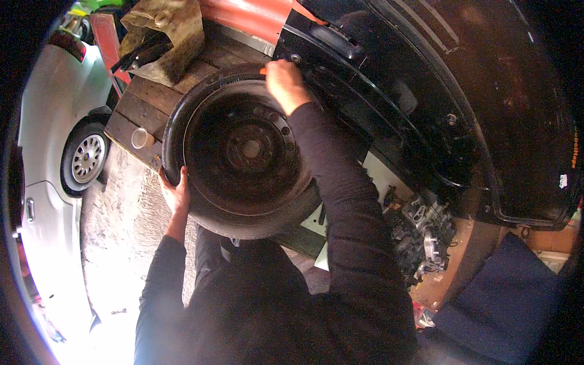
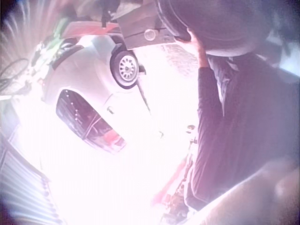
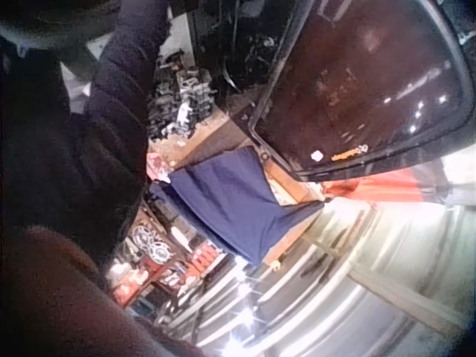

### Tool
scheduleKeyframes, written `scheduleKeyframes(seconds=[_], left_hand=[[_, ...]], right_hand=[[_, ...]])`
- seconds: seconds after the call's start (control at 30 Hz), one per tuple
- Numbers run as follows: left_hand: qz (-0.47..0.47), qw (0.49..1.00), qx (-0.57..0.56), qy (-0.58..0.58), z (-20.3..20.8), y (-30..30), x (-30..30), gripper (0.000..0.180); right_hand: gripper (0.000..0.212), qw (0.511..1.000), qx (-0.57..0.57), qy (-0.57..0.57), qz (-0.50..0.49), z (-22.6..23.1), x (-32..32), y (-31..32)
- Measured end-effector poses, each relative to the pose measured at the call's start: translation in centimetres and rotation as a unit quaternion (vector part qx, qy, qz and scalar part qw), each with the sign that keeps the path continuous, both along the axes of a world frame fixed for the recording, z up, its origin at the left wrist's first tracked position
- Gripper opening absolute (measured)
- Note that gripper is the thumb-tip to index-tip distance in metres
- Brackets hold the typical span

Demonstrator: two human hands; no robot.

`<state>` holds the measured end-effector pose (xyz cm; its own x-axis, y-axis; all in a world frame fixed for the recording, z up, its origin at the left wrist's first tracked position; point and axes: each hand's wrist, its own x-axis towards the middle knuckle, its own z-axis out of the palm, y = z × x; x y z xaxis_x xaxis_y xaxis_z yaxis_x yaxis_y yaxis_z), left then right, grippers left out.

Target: The person uses a brush to scrub the inner rim and outer edge of a car wheel mounted on a wooden stand. They repeatedly dip the brush into a small container of liquid and continue scrubbing different sections of the wheel surface.

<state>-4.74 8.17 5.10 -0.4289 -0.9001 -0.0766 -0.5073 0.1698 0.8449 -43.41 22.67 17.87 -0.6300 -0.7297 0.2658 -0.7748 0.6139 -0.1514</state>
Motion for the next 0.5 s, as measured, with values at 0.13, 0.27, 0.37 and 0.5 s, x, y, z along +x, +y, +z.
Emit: scheduleKeyframes(seconds=[0.13, 0.27, 0.37, 0.5], left_hand=[[0.004, 1.0, 0.011, 0.001, 0.4, -0.2, 0.5, 0.097], [0.002, 1.0, -0.002, -0.005, 0.5, 0.0, 0.0, 0.096], [0.012, 1.0, -0.009, -0.015, 0.3, 0.0, 0.3, 0.095], [0.013, 1.0, -0.006, -0.024, 0.4, 0.0, 0.4, 0.097]], right_hand=[[0.027, 0.996, 0.048, -0.056, 0.051, -0.4, 4.2, -6.9], [0.031, 0.989, -0.08, 0.01, 0.126, -3.1, 2.2, -4.4], [0.033, 0.995, -0.056, -0.06, 0.049, -1.7, 2.3, -0.6], [0.038, 0.991, -0.052, -0.084, -0.086, -0.4, 3.4, 5.0]])
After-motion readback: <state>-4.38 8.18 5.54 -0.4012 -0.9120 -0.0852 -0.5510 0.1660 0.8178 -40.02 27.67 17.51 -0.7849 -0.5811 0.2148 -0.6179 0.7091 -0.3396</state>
